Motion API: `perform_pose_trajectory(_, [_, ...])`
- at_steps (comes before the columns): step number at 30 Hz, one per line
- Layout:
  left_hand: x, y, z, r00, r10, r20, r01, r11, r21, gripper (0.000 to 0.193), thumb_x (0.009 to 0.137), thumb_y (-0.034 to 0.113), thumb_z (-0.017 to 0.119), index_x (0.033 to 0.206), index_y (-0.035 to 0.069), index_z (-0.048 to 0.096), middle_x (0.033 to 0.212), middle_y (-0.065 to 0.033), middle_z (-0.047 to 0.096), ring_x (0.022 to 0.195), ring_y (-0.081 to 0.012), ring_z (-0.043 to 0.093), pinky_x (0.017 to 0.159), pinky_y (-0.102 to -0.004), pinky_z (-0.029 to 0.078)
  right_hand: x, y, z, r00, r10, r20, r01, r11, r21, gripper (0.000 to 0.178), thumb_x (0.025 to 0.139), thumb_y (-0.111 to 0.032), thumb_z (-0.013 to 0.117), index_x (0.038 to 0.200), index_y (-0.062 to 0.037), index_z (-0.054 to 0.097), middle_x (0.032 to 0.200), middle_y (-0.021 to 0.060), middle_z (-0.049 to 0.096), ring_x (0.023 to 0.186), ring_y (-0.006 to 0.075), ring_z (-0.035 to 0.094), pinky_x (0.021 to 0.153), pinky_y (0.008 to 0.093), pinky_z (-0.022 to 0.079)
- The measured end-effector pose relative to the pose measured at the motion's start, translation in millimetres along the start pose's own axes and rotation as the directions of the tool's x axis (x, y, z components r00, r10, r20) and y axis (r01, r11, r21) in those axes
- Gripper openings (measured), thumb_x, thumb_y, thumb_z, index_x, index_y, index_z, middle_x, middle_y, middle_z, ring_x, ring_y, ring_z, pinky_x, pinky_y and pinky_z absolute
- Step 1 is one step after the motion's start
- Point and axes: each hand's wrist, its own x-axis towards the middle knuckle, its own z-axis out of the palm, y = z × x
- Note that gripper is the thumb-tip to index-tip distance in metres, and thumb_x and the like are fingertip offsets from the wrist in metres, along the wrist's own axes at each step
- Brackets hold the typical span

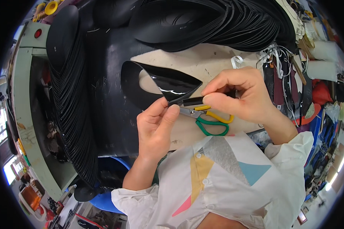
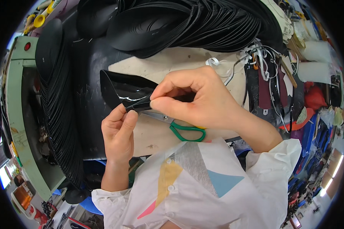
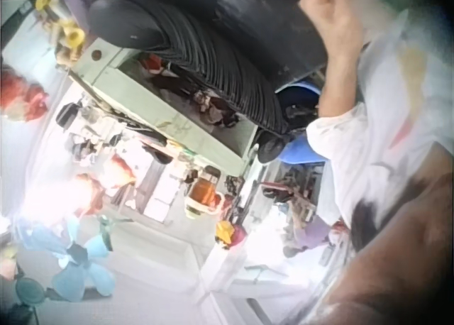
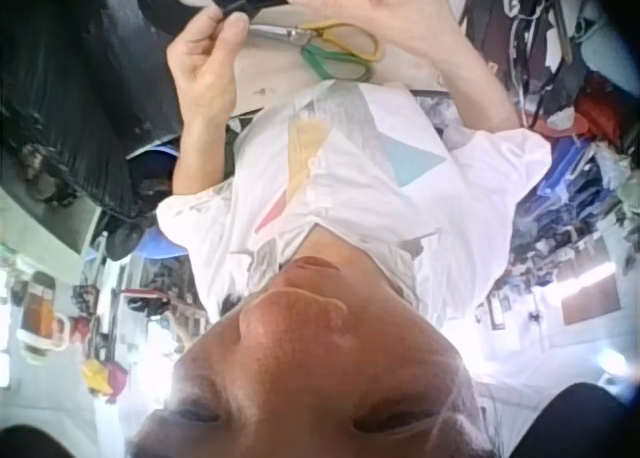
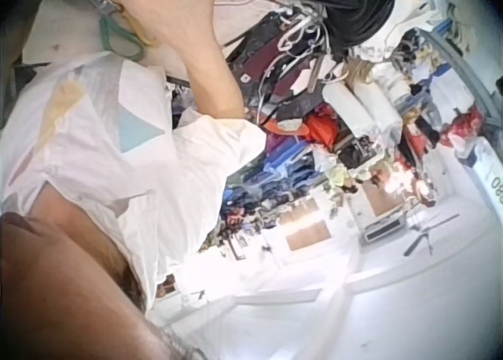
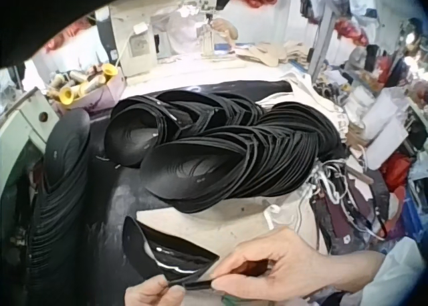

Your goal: Trimming excess material from black shoe components using scissors.

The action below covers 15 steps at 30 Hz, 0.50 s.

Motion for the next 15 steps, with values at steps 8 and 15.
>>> perform_pose_trajectory(8, [-7, -2, -6, 0.993, 0.014, 0.118, -0.011, 1.000, -0.021, 0.022, 0.094, 0.002, 0.049, 0.111, -0.006, 0.058, 0.096, -0.0030, 0.061, 0.085, -0.0046, 0.052, 0.075, -0.0184, 0.043, 13, 6, 11, 0.994, 0.075, 0.084, -0.072, 0.997, -0.032, 0.009, 0.077, -0.006, 0.073, 0.077, 0.0004, 0.066, 0.070, 0.0026, 0.064, 0.062, 0.0043, 0.058, 0.056, 0.0176, 0.045])
perform_pose_trajectory(15, [-7, 0, -2, 0.998, -0.005, 0.066, 0.002, 0.999, 0.045, 0.013, 0.091, 0.004, 0.056, 0.099, -0.005, 0.060, 0.077, 0.0029, 0.054, 0.069, -0.0015, 0.042, 0.060, -0.0171, 0.033, 13, 5, 17, 0.987, 0.152, 0.051, -0.153, 0.988, 0.022, 0.011, 0.077, -0.008, 0.072, 0.074, 0.0001, 0.066, 0.067, 0.0009, 0.062, 0.060, 0.0027, 0.056, 0.053, 0.0169, 0.043])
